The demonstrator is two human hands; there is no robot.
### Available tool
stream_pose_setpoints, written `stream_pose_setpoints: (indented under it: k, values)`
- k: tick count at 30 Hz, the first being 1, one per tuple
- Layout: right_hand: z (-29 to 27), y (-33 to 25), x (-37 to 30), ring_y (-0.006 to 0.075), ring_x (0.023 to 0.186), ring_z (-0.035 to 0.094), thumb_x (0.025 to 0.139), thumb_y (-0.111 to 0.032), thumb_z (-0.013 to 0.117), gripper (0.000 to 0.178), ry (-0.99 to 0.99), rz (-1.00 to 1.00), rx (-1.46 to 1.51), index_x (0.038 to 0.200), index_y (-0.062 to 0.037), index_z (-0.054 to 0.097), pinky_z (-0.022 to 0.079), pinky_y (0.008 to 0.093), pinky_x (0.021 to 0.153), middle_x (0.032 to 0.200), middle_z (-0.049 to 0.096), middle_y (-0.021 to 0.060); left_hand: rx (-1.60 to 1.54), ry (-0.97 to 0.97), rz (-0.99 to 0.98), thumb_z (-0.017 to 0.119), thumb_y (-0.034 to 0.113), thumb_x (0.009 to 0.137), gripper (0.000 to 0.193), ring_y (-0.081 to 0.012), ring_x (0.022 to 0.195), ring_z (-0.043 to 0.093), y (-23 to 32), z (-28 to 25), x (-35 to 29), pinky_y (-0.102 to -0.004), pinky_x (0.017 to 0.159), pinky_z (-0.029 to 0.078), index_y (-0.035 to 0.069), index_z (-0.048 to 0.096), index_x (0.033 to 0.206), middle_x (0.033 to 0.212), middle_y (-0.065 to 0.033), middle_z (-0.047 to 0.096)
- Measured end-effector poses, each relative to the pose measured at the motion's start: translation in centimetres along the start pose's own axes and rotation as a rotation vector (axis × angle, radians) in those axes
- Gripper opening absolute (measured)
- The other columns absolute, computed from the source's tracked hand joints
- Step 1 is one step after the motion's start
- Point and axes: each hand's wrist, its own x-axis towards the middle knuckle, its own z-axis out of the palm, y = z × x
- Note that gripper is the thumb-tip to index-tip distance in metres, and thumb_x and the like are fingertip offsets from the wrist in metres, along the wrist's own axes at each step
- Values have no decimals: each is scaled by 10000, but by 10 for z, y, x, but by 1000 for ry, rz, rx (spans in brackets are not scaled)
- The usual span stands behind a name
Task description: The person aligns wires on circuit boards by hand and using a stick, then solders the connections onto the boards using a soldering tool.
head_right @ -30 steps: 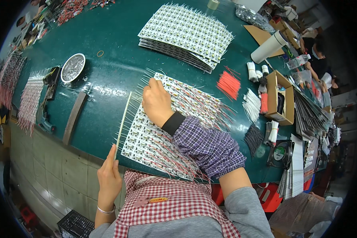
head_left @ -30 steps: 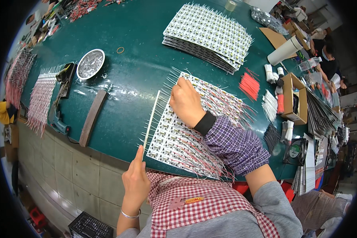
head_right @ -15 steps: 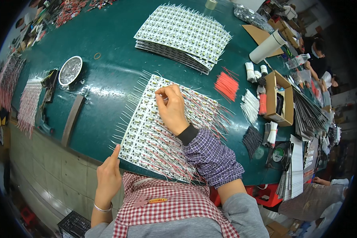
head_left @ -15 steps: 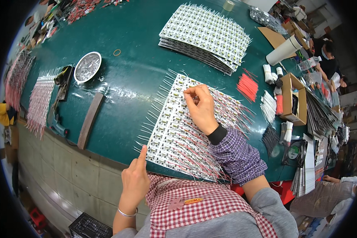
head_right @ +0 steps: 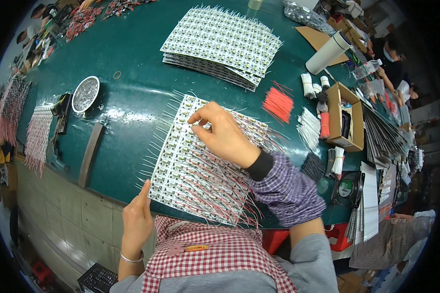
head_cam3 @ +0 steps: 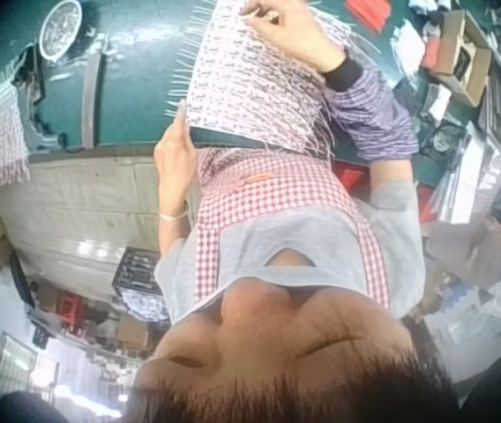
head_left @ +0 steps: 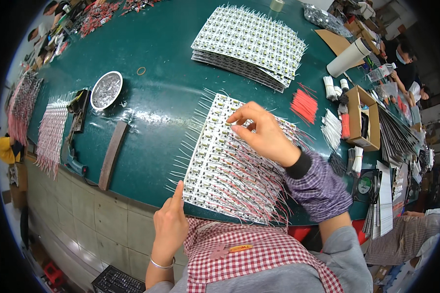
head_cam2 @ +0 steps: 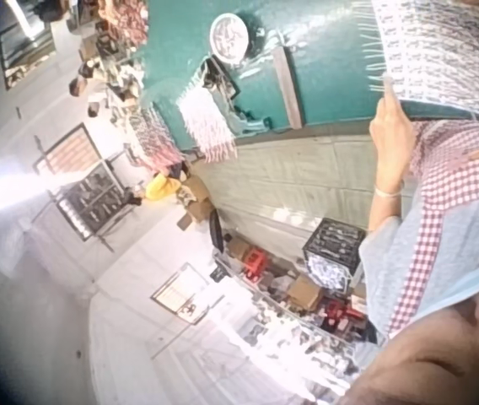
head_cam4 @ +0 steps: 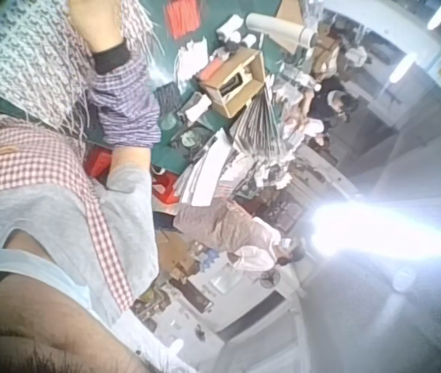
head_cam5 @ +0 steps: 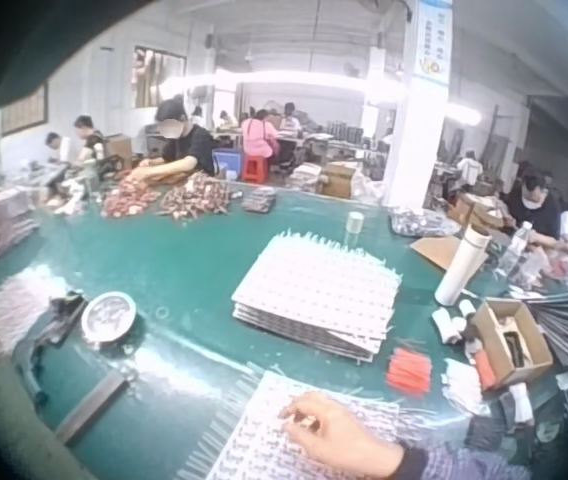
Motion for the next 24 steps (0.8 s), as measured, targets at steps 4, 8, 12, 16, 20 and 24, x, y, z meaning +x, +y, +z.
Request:
stream_pose_setpoints:
  k: [4,8,12,16,20,24]
  values:
    - [-11,0,31,223,892,644,892,-74,653,144,-75,-171,-261,1028,-32,675,546,336,738,1005,595,112,-15,48,73,548,-30,935,478,-353,721,653,-5,5,2,-409,638,497,21,537,1410,881,-207,663]
    - [26,16,61,302,880,645,856,-86,672,99,-147,-109,-381,921,-15,693,532,396,789,938,611,150,-84,131,81,557,-55,919,502,-348,671,644,-10,0,-6,-419,594,487,1,522,1416,842,-194,661]
    - [49,26,69,363,941,626,810,-86,686,97,-195,-10,-389,865,-7,699,511,446,842,964,629,188,-122,164,38,546,-59,922,494,-360,699,654,-16,-5,-15,-420,606,491,-9,520,1412,896,-213,676]
    - [51,28,68,365,931,623,794,-88,689,90,-184,-60,-386,817,-1,685,511,456,825,907,635,183,-134,182,55,547,-62,918,498,-359,716,660,-18,-4,-15,-420,615,496,-7,521,1412,912,-213,680]
    - [56,29,70,362,917,619,804,-78,659,81,-181,-100,-421,788,1,671,509,459,815,859,631,183,-109,153,79,555,-70,908,511,-355,720,667,-16,-1,-13,-418,620,502,-2,524,1413,906,-210,679]
    - [54,32,66,310,872,615,827,-86,649,93,-163,-94,-394,810,4,663,506,421,785,860,615,157,-103,161,95,565,-73,899,519,-347,693,659,-14,1,-9,-415,604,498,-1,527,1411,874,-198,671]
